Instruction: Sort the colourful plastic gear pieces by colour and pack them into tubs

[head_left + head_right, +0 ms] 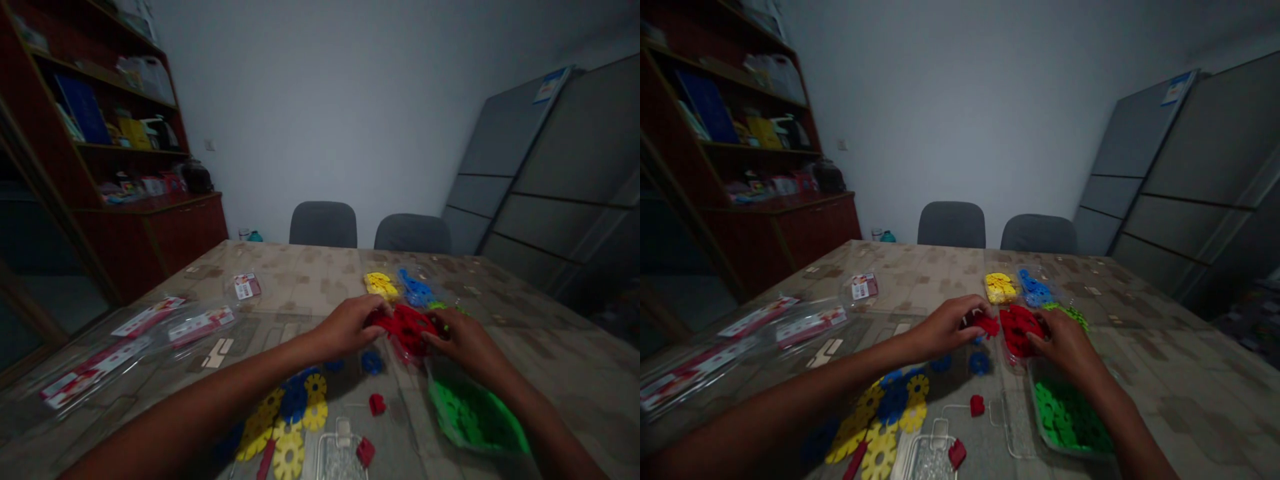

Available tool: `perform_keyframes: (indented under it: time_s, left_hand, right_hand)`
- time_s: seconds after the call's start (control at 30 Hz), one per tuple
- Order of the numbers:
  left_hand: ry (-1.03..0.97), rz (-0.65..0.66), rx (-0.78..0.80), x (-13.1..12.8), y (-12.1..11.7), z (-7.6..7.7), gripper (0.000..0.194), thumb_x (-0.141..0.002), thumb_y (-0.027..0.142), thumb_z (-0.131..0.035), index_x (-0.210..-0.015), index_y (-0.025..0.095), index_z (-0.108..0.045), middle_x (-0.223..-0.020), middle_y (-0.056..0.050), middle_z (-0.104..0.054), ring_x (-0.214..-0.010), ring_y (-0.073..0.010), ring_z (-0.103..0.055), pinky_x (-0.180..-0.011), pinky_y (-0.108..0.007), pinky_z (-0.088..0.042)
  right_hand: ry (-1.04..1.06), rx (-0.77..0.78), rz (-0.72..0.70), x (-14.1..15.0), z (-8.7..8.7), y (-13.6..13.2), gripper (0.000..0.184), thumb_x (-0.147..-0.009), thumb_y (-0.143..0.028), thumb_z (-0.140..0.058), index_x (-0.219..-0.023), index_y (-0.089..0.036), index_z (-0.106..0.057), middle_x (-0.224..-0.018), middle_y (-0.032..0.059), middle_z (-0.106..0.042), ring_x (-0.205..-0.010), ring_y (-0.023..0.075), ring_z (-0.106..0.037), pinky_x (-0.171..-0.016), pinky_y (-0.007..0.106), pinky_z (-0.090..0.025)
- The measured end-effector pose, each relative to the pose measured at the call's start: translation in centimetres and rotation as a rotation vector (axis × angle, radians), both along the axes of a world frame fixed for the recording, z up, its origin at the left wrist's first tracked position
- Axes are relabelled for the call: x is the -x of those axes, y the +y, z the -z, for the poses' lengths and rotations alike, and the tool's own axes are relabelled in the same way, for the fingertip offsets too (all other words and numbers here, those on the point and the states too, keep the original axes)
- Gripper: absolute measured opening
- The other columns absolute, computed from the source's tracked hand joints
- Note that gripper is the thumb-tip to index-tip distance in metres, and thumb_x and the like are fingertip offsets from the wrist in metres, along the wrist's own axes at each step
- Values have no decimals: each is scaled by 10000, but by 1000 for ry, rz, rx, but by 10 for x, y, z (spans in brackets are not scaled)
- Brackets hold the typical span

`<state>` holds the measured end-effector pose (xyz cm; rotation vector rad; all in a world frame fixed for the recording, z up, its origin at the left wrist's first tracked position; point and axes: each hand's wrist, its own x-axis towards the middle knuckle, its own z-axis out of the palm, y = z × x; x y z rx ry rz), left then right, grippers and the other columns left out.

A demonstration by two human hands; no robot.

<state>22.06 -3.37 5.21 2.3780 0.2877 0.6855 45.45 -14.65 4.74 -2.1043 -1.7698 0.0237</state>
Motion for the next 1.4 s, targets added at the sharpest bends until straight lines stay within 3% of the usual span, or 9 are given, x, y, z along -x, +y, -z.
perform_keyframes:
  time_s: [0.17, 0.3, 0.47, 0.63, 0.83, 0.97, 1.03, 1.13, 1.4]
  left_hand:
    - [12, 59, -50, -68, 10, 10, 226, -824, 139, -747, -1010, 165, -621, -1049, -61, -682, -952, -222, -627, -842, -324, -476]
    - [54, 52, -67, -73, 15, 22, 149, -832, 166, -731, -953, 180, -646, -1000, -49, -700, -929, -230, -635, -844, -341, -478]
    - [78, -23, -39, -27, 26, 27, 183, -837, 97, -604, -1000, 172, -642, -994, -40, -690, -761, -158, -620, -733, -276, -489]
    - [116, -73, -5, 52, 37, 21, 156, -867, 186, -572, -1003, 167, -646, -987, -45, -675, -765, -152, -614, -690, -249, -480]
    - [335, -223, 35, 166, 40, 31, 200, -933, 310, -528, -1068, 200, -627, -1069, -55, -674, -846, -193, -618, -729, -279, -481]
    - [513, -311, 31, 220, 24, 40, 329, -861, 302, -610, -1181, 229, -588, -1149, -53, -635, -944, -239, -605, -849, -345, -479]
    - [563, -301, 56, 231, 12, 40, 481, -787, 255, -676, -1254, 262, -560, -1248, -50, -582, -1065, -264, -572, -923, -363, -457]
    - [583, -281, 104, 228, -2, 40, 616, -700, 169, -710, -1285, 280, -553, -1283, -50, -534, -1090, -265, -553, -929, -353, -449]
    - [451, -155, 99, 195, -6, 48, 407, -840, 140, -617, -1228, 247, -561, -1167, -47, -557, -1034, -220, -566, -927, -329, -438]
  right_hand:
    - [31, -2, -23, -12, 4, -1, 371, -776, -317, -570, -1060, -166, -755, -938, 120, -778, -763, 266, -697, -701, 357, -522]
    - [50, 1, 16, -24, 4, -4, 348, -822, -292, -510, -1048, -175, -749, -959, 130, -784, -808, 266, -715, -714, 357, -528]
    - [83, 39, 10, -26, 3, -6, 354, -843, -248, -446, -1011, -183, -751, -868, 98, -790, -772, 252, -726, -688, 334, -527]
    - [88, 32, -17, -10, -9, -9, 369, -869, -264, -435, -1059, -184, -741, -966, 122, -785, -874, 281, -720, -765, 370, -527]
    - [199, 143, -269, 60, -9, -30, 344, -883, -275, -538, -1182, -239, -705, -1074, 100, -762, -852, 246, -707, -753, 359, -549]
    - [160, 412, -285, 104, 15, -44, 649, -712, -181, -749, -1342, -256, -612, -1297, 152, -669, -1059, 322, -675, -907, 457, -532]
    - [114, 494, -294, 116, 27, -42, 725, -672, -142, -768, -1369, -219, -582, -1375, 200, -601, -1109, 364, -652, -923, 485, -521]
    - [54, 478, -336, 127, 41, -28, 564, -726, -109, -687, -1283, -164, -612, -1291, 213, -625, -1032, 331, -675, -861, 437, -535]
    - [49, 286, -333, 144, 45, -6, 378, -870, -41, -431, -1137, -199, -645, -1134, 122, -663, -943, 239, -681, -809, 333, -512]
